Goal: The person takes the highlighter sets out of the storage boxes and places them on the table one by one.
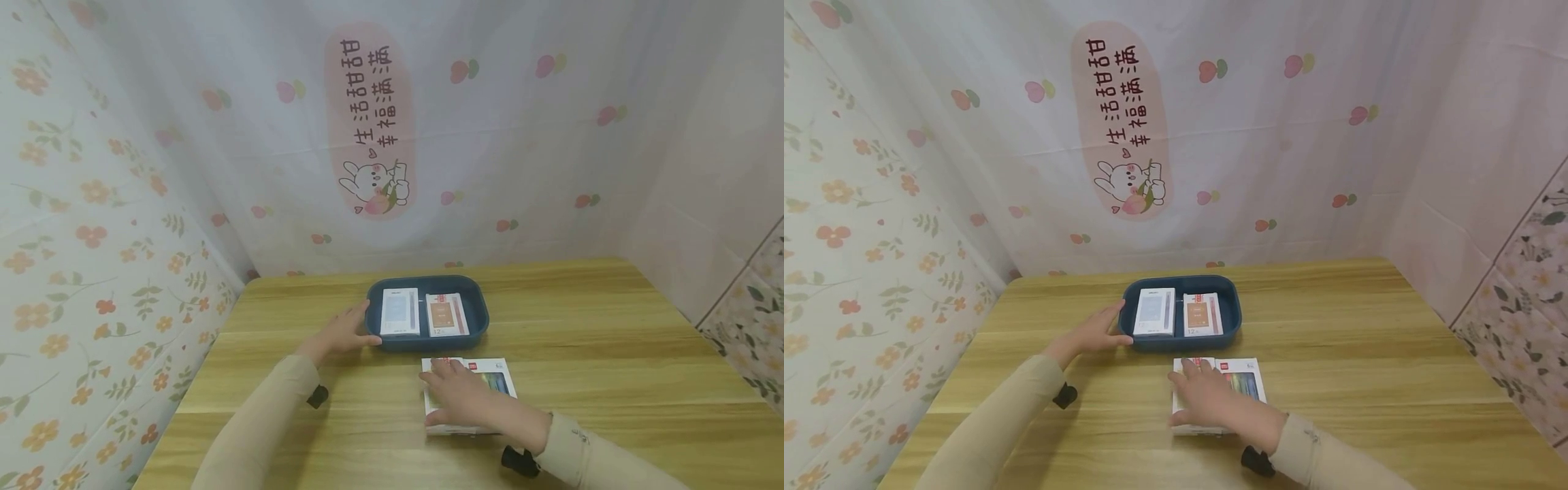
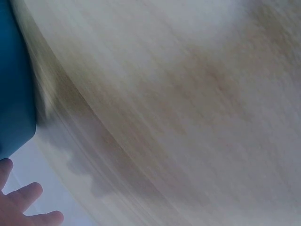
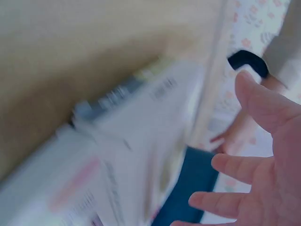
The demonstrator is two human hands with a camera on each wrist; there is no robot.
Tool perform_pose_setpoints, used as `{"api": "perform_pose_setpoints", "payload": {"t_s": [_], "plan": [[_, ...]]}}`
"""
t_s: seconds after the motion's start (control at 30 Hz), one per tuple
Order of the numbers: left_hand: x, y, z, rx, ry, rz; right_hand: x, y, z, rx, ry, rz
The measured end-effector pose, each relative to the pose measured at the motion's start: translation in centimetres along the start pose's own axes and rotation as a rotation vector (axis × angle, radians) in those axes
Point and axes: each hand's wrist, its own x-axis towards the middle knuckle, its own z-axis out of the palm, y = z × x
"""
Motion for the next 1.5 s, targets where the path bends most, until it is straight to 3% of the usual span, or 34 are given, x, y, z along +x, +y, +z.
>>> {"api": "perform_pose_setpoints", "payload": {"t_s": [0.23, 0.57, 1.07, 1.23, 1.5], "plan": [[0.1, -0.1, 0.0, 0.003, -0.009, 0.001, 0.2, 1.1, -2.4, 0.054, 0.091, 0.017], [0.1, -0.1, 0.1, 0.001, -0.007, -0.001, 1.1, 2.6, -4.7, 0.06, 0.154, 0.055], [0.1, 0.1, -0.1, 0.002, -0.011, -0.012, 4.1, 4.2, -6.8, -0.062, 0.286, 0.039], [0.1, 0.0, -0.1, -0.005, -0.009, -0.015, 6.0, 4.9, -7.0, -0.074, 0.263, 0.085], [0.1, 0.0, 0.0, 0.006, -0.009, -0.002, 9.0, 6.6, -6.5, -0.058, 0.142, 0.206]]}}
